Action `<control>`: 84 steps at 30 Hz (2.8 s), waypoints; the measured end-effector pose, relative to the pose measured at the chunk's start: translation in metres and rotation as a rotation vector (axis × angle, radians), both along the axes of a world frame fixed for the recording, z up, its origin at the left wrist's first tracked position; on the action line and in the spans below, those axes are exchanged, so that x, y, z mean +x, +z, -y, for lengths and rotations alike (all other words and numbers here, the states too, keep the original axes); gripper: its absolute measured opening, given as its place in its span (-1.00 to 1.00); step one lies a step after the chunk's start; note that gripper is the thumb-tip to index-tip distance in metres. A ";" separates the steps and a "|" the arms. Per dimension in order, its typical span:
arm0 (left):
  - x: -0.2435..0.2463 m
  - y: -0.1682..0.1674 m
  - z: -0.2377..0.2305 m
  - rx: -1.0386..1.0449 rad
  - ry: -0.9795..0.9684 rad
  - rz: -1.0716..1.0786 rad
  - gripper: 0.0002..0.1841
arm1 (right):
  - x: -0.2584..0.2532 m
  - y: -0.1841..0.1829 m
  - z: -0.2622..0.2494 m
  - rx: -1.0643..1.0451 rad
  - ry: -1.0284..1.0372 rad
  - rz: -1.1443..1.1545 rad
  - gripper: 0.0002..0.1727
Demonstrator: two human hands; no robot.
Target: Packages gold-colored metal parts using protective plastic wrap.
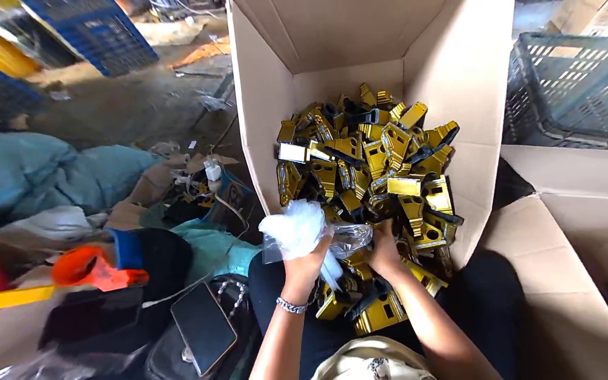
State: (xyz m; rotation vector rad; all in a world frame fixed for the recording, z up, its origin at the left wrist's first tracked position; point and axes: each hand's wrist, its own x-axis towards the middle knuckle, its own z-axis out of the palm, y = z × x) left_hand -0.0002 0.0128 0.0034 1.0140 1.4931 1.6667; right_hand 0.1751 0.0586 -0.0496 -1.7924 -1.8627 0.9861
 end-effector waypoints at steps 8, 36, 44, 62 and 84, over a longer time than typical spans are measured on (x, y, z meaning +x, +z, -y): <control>0.010 0.001 -0.009 0.084 -0.010 -0.044 -0.46 | 0.014 -0.005 -0.002 -0.181 -0.120 -0.205 -0.53; 0.026 0.001 0.005 0.110 -0.301 -0.332 -0.33 | 0.017 0.078 -0.003 -0.058 0.326 0.057 -0.10; 0.025 -0.006 -0.006 0.029 0.046 -0.496 -0.45 | 0.005 0.053 0.019 -0.172 -0.114 -0.941 -0.34; 0.045 -0.007 -0.001 0.083 -0.370 0.011 -0.46 | 0.025 0.081 0.018 0.009 0.077 -0.876 -0.63; 0.005 0.031 -0.012 -0.029 -0.446 0.008 -0.51 | 0.030 0.078 0.021 -0.008 -0.007 -0.851 -0.69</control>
